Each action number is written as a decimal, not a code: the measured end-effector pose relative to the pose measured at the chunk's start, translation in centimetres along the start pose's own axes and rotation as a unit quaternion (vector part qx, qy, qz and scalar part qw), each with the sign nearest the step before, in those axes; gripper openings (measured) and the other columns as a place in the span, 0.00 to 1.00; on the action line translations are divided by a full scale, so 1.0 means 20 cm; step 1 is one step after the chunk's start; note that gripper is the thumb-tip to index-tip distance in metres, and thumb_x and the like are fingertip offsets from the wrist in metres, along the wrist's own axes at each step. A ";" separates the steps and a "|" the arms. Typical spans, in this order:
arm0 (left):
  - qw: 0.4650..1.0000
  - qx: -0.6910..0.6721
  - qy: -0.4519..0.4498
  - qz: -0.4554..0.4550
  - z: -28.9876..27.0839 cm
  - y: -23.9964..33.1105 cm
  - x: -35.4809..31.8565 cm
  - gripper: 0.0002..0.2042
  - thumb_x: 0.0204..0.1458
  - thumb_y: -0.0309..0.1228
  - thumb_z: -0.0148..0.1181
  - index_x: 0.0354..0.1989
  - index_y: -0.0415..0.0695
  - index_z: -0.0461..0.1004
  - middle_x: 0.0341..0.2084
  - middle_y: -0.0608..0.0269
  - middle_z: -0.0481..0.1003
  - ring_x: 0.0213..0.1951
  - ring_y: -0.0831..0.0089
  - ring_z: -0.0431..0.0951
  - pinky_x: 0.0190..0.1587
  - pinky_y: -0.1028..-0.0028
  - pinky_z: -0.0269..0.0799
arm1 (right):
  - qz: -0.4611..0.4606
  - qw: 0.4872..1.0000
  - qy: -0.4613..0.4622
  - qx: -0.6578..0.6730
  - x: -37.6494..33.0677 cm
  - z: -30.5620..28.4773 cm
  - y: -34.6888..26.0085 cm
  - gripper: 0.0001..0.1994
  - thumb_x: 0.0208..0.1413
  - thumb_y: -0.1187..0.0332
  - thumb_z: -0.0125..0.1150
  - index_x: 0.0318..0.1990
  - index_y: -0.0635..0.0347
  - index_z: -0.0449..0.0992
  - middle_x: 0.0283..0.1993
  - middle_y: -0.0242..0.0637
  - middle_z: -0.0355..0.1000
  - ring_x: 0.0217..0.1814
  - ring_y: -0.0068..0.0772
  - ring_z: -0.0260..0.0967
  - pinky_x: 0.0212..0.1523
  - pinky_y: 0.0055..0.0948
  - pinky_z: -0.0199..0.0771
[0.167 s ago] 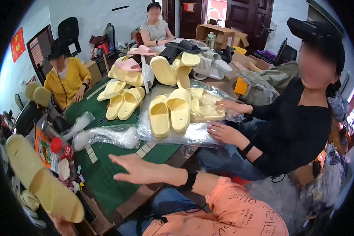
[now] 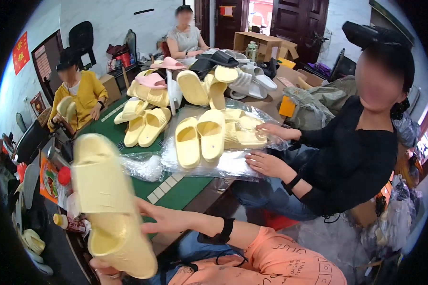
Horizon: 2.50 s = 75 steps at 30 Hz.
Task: The worker is trimming excess material from foam sandals while sitting at a table with other colleagues.
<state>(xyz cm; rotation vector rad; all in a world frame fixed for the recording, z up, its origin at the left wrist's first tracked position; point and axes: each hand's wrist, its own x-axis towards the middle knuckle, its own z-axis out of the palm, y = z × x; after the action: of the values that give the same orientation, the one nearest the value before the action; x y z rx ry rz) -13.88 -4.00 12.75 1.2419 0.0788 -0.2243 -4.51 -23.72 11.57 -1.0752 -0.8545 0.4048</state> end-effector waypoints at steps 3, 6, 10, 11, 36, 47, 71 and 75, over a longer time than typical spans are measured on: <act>0.957 -0.227 -0.179 0.021 -0.12 -0.09 0.02 0.35 0.32 0.28 0.50 0.57 0.42 0.50 0.48 0.49 0.62 0.49 0.56 0.63 0.50 0.64 0.59 | 0.037 0.979 -0.076 0.188 -0.06 0.00 -0.09 0.40 0.42 0.48 0.56 0.57 0.62 0.48 0.55 0.36 0.54 0.57 0.28 0.48 0.56 0.26 0.48; 0.962 -0.163 -0.218 0.027 0.03 -0.09 0.11 0.31 0.38 0.35 0.50 0.55 0.38 0.52 0.51 0.51 0.60 0.51 0.58 0.62 0.52 0.62 0.58 | 0.020 0.980 0.000 0.198 -0.13 -0.06 -0.08 0.39 0.40 0.47 0.58 0.55 0.61 0.51 0.53 0.35 0.55 0.55 0.27 0.50 0.54 0.25 0.50; 0.977 -0.208 0.015 -0.047 0.17 -0.13 0.20 0.21 0.52 0.40 0.38 0.52 0.40 0.56 0.47 0.54 0.63 0.46 0.62 0.67 0.44 0.62 0.67 | -0.016 0.971 0.137 0.196 -0.18 -0.13 -0.11 0.39 0.39 0.53 0.62 0.55 0.61 0.48 0.51 0.34 0.56 0.54 0.26 0.51 0.54 0.25 0.51; 0.977 -0.208 0.012 -0.048 0.18 -0.14 0.21 0.21 0.52 0.40 0.38 0.52 0.40 0.56 0.47 0.54 0.63 0.46 0.62 0.67 0.44 0.62 0.67 | -0.038 0.970 0.170 0.170 -0.18 -0.15 -0.12 0.40 0.38 0.55 0.63 0.56 0.60 0.47 0.51 0.34 0.55 0.54 0.26 0.51 0.54 0.25 0.51; 0.982 -0.086 -0.043 -0.162 0.16 -0.12 0.27 0.19 0.47 0.20 0.46 0.50 0.36 0.56 0.44 0.54 0.65 0.45 0.66 0.68 0.47 0.69 0.65 | -0.115 0.922 0.321 0.181 -0.30 -0.16 0.07 0.32 0.41 0.67 0.61 0.53 0.62 0.52 0.48 0.37 0.59 0.49 0.27 0.57 0.51 0.26 0.57; 0.970 -0.137 -0.017 -0.198 0.11 -0.24 0.17 0.18 0.47 0.20 0.47 0.47 0.37 0.55 0.42 0.54 0.65 0.43 0.65 0.70 0.44 0.65 0.68 | -0.089 0.935 0.297 0.173 -0.29 -0.11 0.08 0.33 0.44 0.58 0.56 0.55 0.65 0.49 0.53 0.39 0.56 0.55 0.34 0.54 0.55 0.31 0.54; 0.858 0.512 -0.038 0.001 -0.53 0.23 0.61 0.10 0.44 0.29 0.52 0.34 0.37 0.70 0.28 0.64 0.71 0.33 0.79 0.69 0.37 0.79 0.65 | 0.205 0.960 0.181 0.064 0.04 -0.25 0.45 0.20 0.49 0.63 0.53 0.43 0.71 0.61 0.38 0.42 0.65 0.38 0.26 0.64 0.34 0.24 0.68; 0.863 0.503 0.056 0.014 -0.66 0.04 0.86 0.10 0.43 0.26 0.49 0.36 0.39 0.71 0.28 0.64 0.73 0.31 0.79 0.70 0.35 0.78 0.66 | 0.187 0.894 0.349 -0.209 0.08 -0.24 0.63 0.20 0.43 0.69 0.53 0.45 0.67 0.61 0.39 0.49 0.65 0.41 0.44 0.65 0.41 0.33 0.64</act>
<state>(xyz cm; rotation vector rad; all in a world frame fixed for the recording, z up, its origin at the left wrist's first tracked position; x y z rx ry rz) 3.79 6.56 6.08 2.3048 0.0399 -0.1649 1.47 -19.98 0.07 -1.6571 -0.0743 0.1204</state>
